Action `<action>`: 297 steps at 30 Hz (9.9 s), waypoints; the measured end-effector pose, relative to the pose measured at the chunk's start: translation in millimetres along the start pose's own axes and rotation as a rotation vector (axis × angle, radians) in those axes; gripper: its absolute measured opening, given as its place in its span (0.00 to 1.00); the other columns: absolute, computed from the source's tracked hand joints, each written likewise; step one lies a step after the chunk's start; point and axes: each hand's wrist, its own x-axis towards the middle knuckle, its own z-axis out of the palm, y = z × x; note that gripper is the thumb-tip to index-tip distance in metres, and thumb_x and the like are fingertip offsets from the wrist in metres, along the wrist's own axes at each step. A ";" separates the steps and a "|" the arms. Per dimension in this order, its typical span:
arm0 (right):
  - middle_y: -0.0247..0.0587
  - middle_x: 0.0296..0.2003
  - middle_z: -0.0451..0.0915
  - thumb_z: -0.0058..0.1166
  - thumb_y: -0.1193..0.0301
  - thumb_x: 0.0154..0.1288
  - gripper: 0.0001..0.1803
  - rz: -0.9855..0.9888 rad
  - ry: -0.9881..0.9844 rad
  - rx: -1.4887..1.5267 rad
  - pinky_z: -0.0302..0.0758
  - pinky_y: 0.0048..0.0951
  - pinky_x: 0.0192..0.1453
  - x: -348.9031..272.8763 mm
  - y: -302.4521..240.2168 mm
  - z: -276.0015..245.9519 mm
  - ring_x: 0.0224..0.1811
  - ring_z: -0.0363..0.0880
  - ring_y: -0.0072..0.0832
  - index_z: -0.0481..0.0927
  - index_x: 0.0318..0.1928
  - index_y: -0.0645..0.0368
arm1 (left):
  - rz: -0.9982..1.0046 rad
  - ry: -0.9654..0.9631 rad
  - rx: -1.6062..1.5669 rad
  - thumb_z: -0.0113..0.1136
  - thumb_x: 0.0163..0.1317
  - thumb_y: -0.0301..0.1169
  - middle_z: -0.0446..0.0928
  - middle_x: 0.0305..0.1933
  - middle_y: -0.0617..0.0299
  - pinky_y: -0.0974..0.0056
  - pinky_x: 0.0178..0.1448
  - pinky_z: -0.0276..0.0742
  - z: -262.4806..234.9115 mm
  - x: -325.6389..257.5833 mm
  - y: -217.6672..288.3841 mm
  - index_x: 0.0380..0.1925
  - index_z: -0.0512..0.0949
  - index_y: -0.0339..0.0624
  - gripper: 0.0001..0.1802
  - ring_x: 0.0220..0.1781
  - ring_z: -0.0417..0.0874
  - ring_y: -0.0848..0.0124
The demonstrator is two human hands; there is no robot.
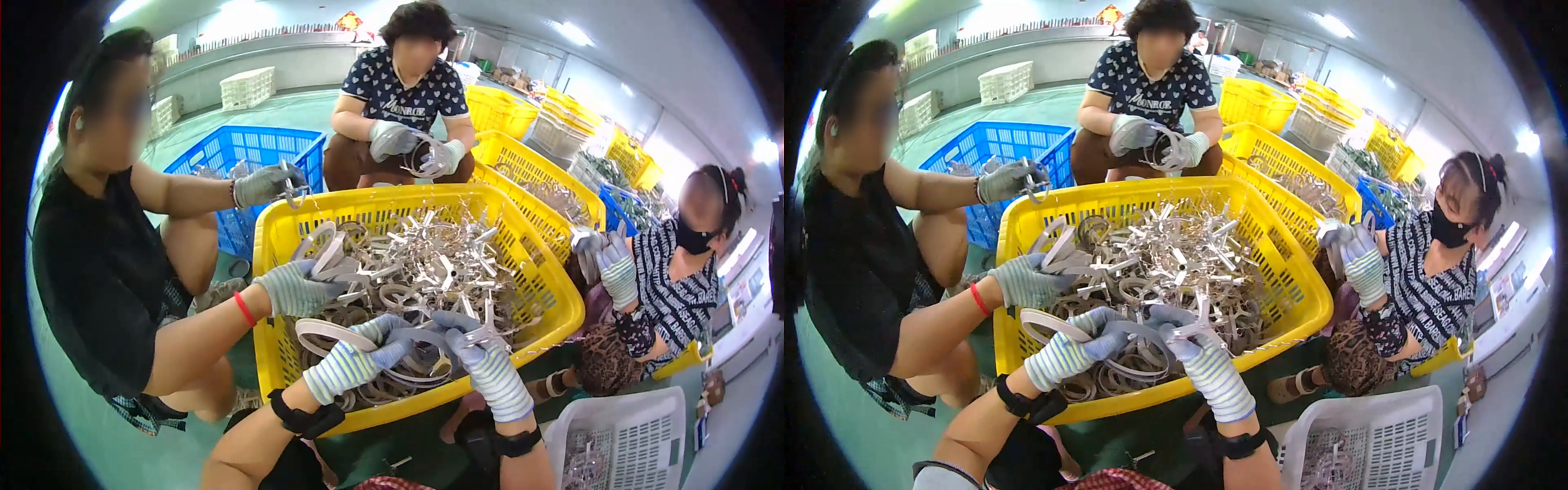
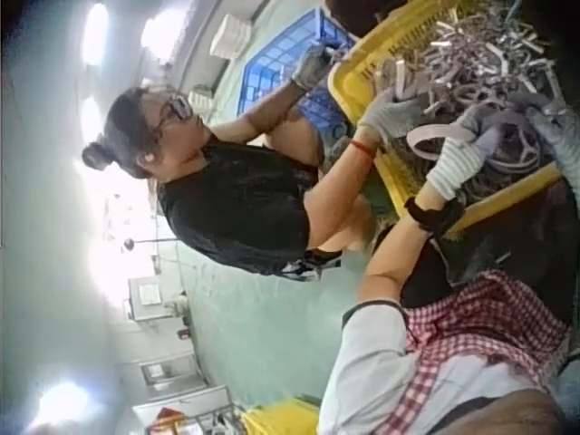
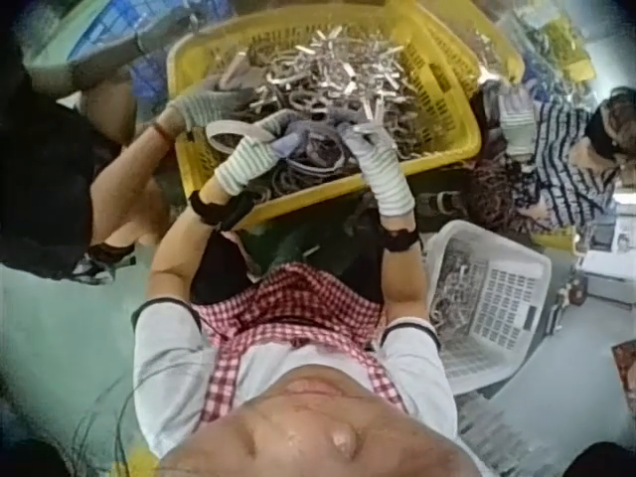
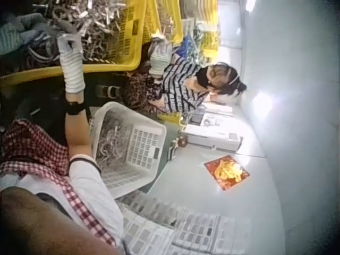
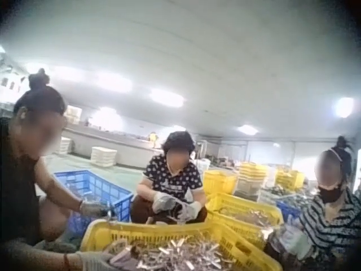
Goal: Sorting and cleaning plastic rings from a bin of scrap material.
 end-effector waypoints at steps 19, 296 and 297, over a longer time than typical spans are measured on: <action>0.42 0.40 0.81 0.57 0.75 0.59 0.10 -0.161 0.064 -0.363 0.77 0.30 0.45 -3.5 1.2 41.6 0.39 0.78 0.29 0.78 0.42 0.62 | -0.062 0.257 -0.538 0.55 0.66 0.38 0.75 0.28 0.68 0.74 0.33 0.70 5.3 -12.7 2.4 0.39 0.74 0.40 0.12 0.27 0.73 0.81; 0.25 0.13 0.59 0.51 0.49 0.65 0.23 0.356 -0.139 0.496 0.56 0.22 0.20 -23.7 1.8 52.7 0.13 0.58 0.18 0.79 0.42 0.59 | 0.145 0.381 -0.041 0.73 0.43 0.24 0.74 0.27 0.72 0.76 0.34 0.70 -10.5 -22.4 10.9 0.62 0.64 0.46 0.43 0.27 0.72 0.83; 0.25 0.13 0.59 0.51 0.49 0.65 0.23 0.357 -0.137 0.496 0.56 0.22 0.20 -24.1 0.1 53.0 0.13 0.58 0.18 0.79 0.42 0.59 | 0.135 0.338 -0.031 0.73 0.43 0.24 0.74 0.27 0.72 0.76 0.34 0.70 -10.9 -22.6 13.4 0.62 0.65 0.46 0.43 0.27 0.72 0.83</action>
